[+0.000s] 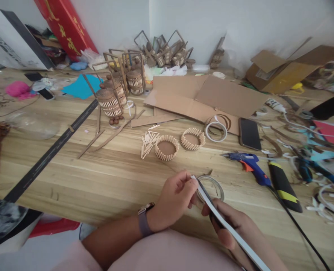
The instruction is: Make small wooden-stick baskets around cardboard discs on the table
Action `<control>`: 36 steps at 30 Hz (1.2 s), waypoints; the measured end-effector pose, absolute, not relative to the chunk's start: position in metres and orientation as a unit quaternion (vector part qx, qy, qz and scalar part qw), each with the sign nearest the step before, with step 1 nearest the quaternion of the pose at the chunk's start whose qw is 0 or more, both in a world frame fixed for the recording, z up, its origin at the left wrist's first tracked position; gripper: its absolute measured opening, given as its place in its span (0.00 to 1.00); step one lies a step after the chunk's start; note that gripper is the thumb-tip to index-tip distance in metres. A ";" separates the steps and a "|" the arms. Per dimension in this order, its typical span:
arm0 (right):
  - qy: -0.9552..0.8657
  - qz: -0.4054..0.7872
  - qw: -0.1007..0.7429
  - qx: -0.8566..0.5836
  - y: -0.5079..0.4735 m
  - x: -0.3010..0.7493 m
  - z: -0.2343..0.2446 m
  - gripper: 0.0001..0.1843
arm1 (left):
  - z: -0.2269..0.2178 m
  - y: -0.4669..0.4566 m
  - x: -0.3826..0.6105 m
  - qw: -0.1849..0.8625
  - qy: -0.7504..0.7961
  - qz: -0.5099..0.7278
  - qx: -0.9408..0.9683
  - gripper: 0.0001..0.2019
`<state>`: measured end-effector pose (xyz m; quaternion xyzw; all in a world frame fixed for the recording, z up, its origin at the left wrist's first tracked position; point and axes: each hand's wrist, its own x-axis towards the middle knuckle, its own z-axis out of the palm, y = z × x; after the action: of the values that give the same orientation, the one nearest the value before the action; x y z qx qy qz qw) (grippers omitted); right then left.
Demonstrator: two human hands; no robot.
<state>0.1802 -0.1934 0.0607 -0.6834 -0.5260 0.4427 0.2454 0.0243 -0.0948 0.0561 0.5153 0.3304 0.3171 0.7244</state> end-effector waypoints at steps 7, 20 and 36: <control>-0.524 0.447 0.264 -0.675 -0.190 0.174 0.068 0.45 | 0.057 -0.096 0.023 0.734 0.307 0.297 0.528 0.16; -0.540 0.433 0.272 -0.669 -0.190 0.178 0.062 0.46 | 0.055 -0.097 0.024 0.741 0.294 0.272 0.539 0.18; -0.547 0.395 0.225 -0.703 -0.181 0.205 0.070 0.17 | 0.057 -0.089 0.021 0.720 0.366 0.348 0.476 0.16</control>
<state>0.2052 -0.1808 0.0700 -0.7028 -0.5471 0.3954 0.2247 0.0206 -0.0892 0.0571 0.4762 0.3660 0.3480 0.7199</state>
